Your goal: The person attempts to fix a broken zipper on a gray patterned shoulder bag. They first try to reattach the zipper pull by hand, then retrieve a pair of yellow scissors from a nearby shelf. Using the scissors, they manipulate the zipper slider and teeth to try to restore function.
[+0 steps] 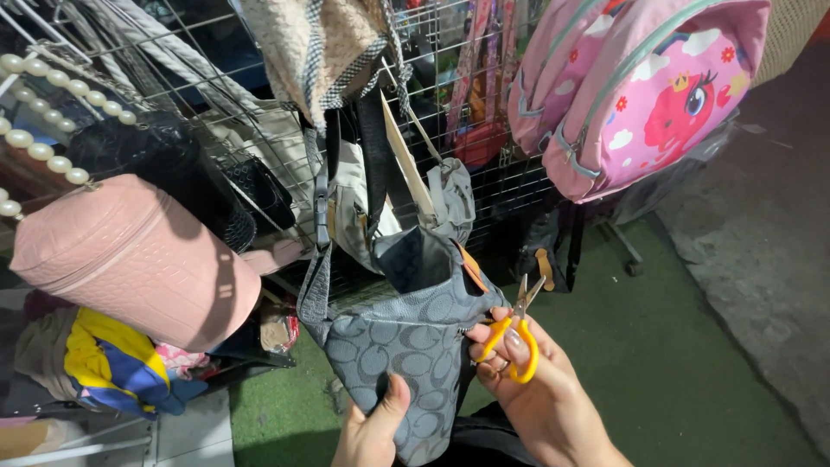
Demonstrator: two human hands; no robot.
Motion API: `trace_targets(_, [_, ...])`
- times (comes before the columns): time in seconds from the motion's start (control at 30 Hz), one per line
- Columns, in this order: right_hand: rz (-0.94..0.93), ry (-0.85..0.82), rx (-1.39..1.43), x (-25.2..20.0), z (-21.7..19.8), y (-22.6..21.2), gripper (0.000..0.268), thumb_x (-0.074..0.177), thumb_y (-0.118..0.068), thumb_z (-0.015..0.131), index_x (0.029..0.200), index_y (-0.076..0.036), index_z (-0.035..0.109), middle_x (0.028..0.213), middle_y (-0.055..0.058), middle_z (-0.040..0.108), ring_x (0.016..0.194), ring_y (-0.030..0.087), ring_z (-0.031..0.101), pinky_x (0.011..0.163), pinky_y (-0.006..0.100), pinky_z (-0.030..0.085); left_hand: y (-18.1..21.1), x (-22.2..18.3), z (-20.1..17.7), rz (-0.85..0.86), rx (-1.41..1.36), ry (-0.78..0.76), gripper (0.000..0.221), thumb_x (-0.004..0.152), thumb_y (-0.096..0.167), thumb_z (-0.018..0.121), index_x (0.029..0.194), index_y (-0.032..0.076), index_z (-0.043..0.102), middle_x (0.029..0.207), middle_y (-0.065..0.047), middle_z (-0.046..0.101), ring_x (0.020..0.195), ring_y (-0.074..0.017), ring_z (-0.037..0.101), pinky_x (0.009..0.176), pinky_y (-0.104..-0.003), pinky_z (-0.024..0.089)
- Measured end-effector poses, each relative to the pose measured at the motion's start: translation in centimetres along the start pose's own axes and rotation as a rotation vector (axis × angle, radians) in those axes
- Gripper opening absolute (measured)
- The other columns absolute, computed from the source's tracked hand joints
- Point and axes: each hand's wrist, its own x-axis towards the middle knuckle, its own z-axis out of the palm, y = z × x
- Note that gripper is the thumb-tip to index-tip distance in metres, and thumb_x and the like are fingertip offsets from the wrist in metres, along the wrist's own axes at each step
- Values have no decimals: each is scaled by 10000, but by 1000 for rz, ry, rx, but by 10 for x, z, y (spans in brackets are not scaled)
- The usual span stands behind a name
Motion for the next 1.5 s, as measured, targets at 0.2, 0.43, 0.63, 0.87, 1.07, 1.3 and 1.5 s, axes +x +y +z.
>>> trace_targets(0.2, [177, 14, 260, 8, -1, 1, 377, 939, -190, 647, 1279, -38, 587, 1069, 121, 686, 848, 168, 630, 784, 326, 512, -2, 3, -1, 94, 88, -89, 568, 895, 245, 678, 1385, -10, 547, 1276, -158, 696, 1173, -268, 663, 1042, -439, 488])
trace_targets(0.43, [-346, 5, -314, 19, -30, 8, 387, 934, -129, 660, 1284, 17, 584, 1030, 164, 695, 930, 203, 657, 770, 303, 517, 79, -2, 1, -1, -379, 80, 696, 865, 420, 633, 1428, 24, 527, 1315, -176, 669, 1132, -379, 650, 992, -561, 494])
trace_targets(0.63, [-177, 213, -186, 95, -104, 34, 300, 999, -205, 556, 1249, -38, 562, 1124, 63, 643, 994, 165, 635, 862, 326, 536, 82, 66, -86, 199, -697, -276, 549, 1053, 342, 539, 1522, 70, 453, 1489, -161, 570, 1295, -368, 574, 1106, -551, 393])
trace_targets(0.87, [-33, 27, 136, 69, -144, 44, 514, 996, -271, 618, 1379, 51, 499, 1246, 162, 647, 1070, 281, 638, 932, 439, 533, 22, 80, -173, 237, -723, -401, 517, 1051, 352, 546, 1474, 65, 479, 1417, -146, 563, 1244, -345, 557, 1069, -526, 398])
trace_targets(1.07, [-161, -227, 26, 45, -104, 10, 855, 779, -173, 808, 1537, -30, 437, 1277, 100, 639, 1126, 212, 637, 979, 376, 509, -2, 83, -205, 274, -758, -522, 487, 1048, 362, 553, 1427, 60, 505, 1345, -131, 556, 1194, -322, 542, 1033, -500, 404])
trace_targets(1.3, [-177, -112, 61, 39, -72, -3, 864, 666, -83, 835, 1432, -62, 437, 1161, 54, 666, 1022, 189, 674, 924, 373, 543, -1, 88, -222, 330, -779, -632, 458, 1044, 374, 561, 1371, 54, 535, 1262, -114, 548, 1135, -295, 523, 990, -470, 411])
trace_targets(1.5, [-250, -214, 173, 46, -134, 18, 772, 760, 17, 812, 1455, -13, 478, 1122, 79, 646, 979, 196, 677, 903, 350, 564, 20, 94, -193, 349, -793, -738, 438, 1042, 384, 568, 1324, 49, 561, 1190, -99, 541, 1085, -272, 507, 954, -444, 416])
